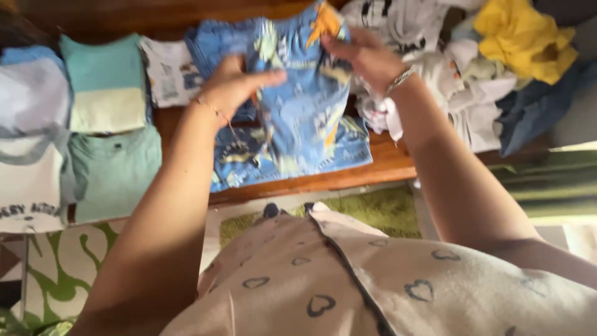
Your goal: Fold and organize various items of children's clothing on a wooden dresser.
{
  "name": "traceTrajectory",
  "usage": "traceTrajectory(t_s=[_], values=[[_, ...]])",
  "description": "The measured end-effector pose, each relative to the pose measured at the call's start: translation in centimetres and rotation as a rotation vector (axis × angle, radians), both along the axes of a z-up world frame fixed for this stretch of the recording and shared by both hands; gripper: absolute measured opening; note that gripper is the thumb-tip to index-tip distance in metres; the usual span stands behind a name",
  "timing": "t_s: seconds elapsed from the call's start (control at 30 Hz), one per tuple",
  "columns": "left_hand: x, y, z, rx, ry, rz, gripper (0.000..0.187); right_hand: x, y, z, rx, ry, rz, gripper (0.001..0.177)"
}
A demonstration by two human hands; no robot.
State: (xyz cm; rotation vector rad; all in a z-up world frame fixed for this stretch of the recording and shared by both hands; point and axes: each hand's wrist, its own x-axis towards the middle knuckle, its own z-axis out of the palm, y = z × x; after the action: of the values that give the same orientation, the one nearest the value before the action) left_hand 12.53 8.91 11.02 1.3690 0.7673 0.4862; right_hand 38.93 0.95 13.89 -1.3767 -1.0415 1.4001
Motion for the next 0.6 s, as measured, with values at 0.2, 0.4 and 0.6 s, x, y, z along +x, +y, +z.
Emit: traceTrajectory(t_s=[0.2,0.4,0.6], values=[[0.8,-2.0,0.7,0.346,-0.253,0.005,0.032,4.8,-3.8,-2.4,0.410,-0.254,0.208,0.011],[-0.4,-9.6,-9.7,0.543,0.096,0.101,0.038,4.8,-11.7,-14.0,0.146,-0.545,0.279,0.017],[-1.9,-14.2,-16.0,0.507,0.550,-0.130,0.027,1.7,-16.2,-18.1,0.481,-0.611,0.411,0.041]])
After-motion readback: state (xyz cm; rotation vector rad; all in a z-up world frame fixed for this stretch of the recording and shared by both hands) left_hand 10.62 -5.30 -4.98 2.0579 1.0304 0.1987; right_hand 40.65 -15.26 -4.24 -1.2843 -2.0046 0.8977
